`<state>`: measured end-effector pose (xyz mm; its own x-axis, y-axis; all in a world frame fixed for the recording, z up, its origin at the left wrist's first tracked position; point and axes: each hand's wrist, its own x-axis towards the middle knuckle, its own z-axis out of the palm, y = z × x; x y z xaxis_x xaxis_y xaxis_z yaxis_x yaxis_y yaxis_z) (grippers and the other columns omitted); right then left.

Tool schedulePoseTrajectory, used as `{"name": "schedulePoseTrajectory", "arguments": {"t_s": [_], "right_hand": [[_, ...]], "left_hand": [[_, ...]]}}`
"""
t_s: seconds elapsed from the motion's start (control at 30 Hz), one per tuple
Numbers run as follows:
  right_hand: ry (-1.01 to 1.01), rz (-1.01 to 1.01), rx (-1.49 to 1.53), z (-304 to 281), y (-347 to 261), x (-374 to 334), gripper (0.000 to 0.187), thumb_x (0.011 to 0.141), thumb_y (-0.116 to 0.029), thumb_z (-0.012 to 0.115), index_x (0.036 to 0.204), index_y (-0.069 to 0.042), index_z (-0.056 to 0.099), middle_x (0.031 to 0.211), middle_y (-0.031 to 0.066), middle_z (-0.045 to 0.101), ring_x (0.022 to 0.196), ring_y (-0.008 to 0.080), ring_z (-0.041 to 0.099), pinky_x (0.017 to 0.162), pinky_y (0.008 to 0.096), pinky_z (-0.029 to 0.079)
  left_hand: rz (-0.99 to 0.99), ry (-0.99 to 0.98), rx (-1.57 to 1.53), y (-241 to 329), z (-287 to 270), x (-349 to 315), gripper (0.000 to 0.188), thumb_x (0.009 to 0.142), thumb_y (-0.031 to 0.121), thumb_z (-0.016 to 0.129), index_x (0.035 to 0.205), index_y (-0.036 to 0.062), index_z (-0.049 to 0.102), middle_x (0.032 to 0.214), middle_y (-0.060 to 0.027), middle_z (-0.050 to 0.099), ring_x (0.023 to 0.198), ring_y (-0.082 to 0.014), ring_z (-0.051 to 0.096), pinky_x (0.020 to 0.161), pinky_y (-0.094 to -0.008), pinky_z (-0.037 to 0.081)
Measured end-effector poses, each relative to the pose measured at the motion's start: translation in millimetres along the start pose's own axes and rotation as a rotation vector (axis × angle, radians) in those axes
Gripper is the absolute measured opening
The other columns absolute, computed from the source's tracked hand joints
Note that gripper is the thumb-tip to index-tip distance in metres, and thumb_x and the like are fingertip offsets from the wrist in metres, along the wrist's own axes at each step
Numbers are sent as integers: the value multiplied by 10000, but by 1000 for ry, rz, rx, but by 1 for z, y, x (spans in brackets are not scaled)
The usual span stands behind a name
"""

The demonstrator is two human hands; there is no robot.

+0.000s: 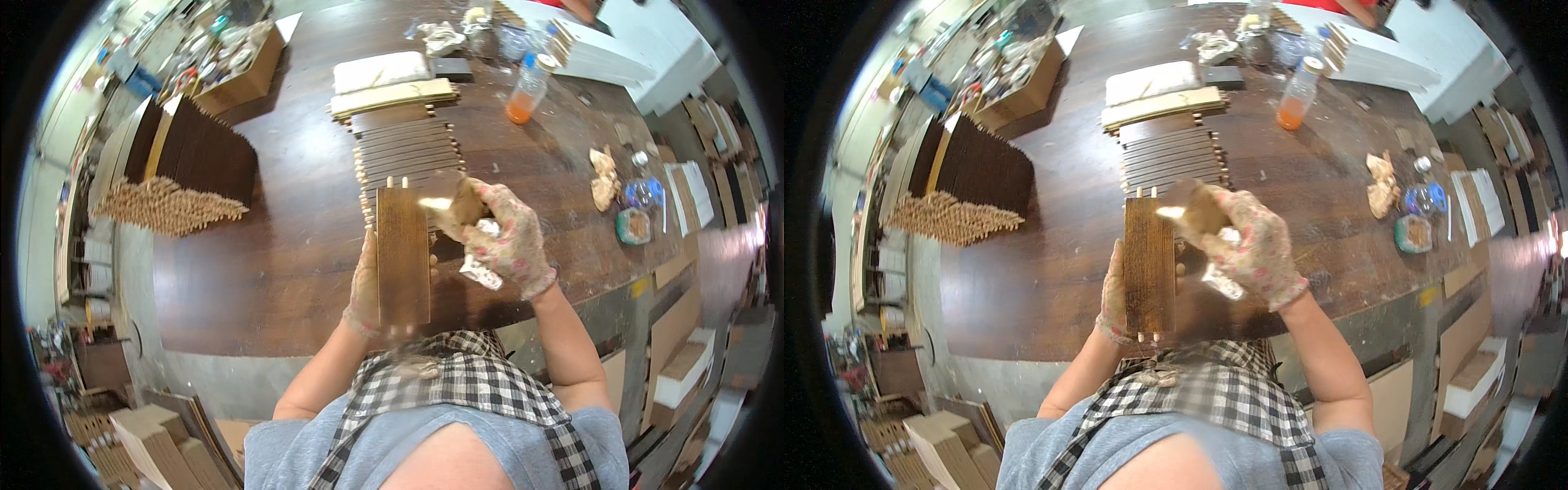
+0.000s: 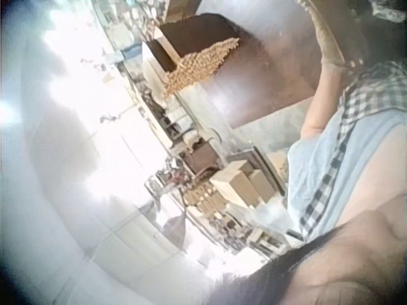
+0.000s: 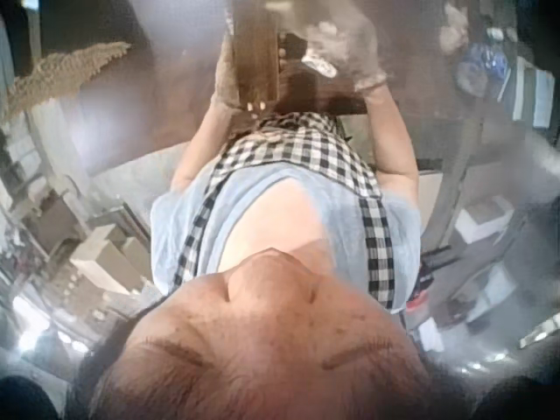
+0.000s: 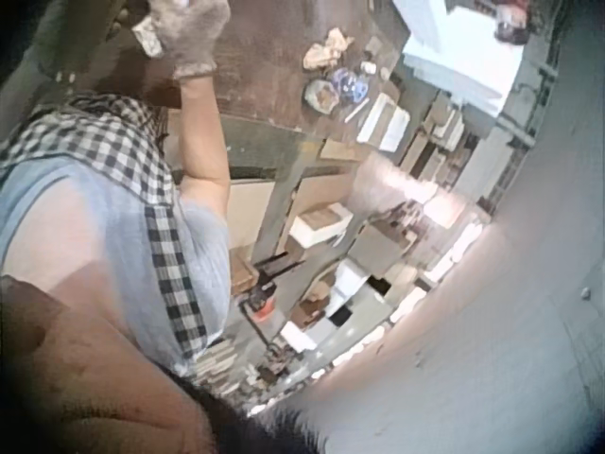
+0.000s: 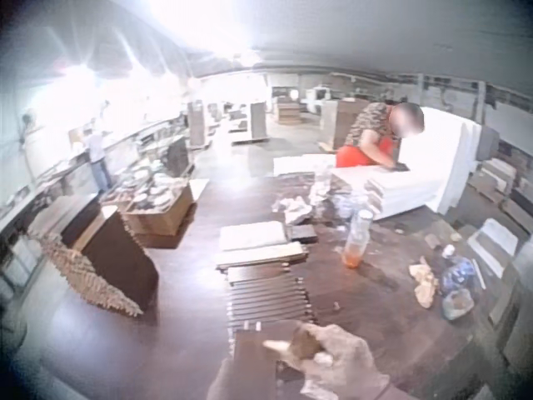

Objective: The person wipes a stack of wooden slats with a cloth, then separates individual slats and wipes each one individually. The person places the wiped slats into a separate pile on the left side of the table.

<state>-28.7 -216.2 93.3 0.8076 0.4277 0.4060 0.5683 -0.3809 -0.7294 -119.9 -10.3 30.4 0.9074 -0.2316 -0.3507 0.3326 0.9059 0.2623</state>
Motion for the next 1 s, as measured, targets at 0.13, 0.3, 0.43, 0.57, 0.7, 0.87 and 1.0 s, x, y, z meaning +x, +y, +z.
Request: {"name": "schedulePoseTrajectory", "arguments": {"t_s": [0.13, 0.3, 0.43, 0.57, 0.7, 0.87, 1.0], "right_hand": [[-113, -2, -45, -1, 17, 1, 543, 788, -236, 792, 1250, 4, 636, 1022, 161, 695, 904, 273, 707, 802, 369, 564], [-466, -138, -163, 10, -44, 9, 521, 774, -308, 789, 1216, -54, 677, 847, 95, 632, 751, 240, 657, 672, 356, 556], [-596, -287, -235, 29, -70, 6, 488, 810, -319, 755, 1230, -86, 669, 854, 69, 612, 770, 211, 636, 638, 347, 535], [-643, -258, -378, 23, -67, 6, 503, 799, -310, 753, 1236, -80, 657, 902, 90, 624, 837, 237, 648, 693, 381, 542], [-583, -107, -579, -4, -37, 6, 568, 739, -285, 789, 1248, -76, 649, 916, 110, 644, 823, 276, 658, 683, 398, 547], [-55, -64, 124, 27, -23, 12, 565, 804, -155, 765, 1310, 8, 575, 1005, 116, 654, 945, 242, 688, 833, 360, 590], [-5, -423, 32, 89, -35, 15, 570, 848, -380, 769, 1246, -14, 589, 1113, 165, 640, 975, 320, 678, 794, 405, 594]], "left_hand": [[49, -19, 37, 10, -11, -7, 725, 1019, 645, 341, 1364, 39, 538, 1145, -172, 675, 958, -269, 690, 828, -402, 593], [227, 150, -91, 21, -5, -5, 657, 1042, 607, 332, 1351, 68, 543, 1167, -109, 666, 971, -239, 670, 853, -393, 577], [360, 156, 168, 27, -25, 6, 722, 1032, 633, 309, 1359, 28, 531, 1176, -164, 651, 991, -266, 672, 866, -418, 582], [395, 96, 49, 33, -20, 7, 714, 1042, 609, 317, 1377, 8, 509, 1174, -150, 649, 953, -250, 670, 843, -402, 589], [384, 31, 7, 43, -24, 3, 674, 1047, 591, 334, 1371, 29, 516, 1181, -135, 650, 957, -239, 668, 857, -395, 585], [207, -147, 7, 37, -27, 9, 633, 1052, 576, 347, 1398, 66, 493, 1272, -111, 619, 1028, -223, 646, 895, -379, 567], [265, -180, 257, 5, -37, 16, 581, 1059, 539, 358, 1437, 107, 447, 1296, -108, 590, 1121, -243, 616, 967, -372, 551]]}}
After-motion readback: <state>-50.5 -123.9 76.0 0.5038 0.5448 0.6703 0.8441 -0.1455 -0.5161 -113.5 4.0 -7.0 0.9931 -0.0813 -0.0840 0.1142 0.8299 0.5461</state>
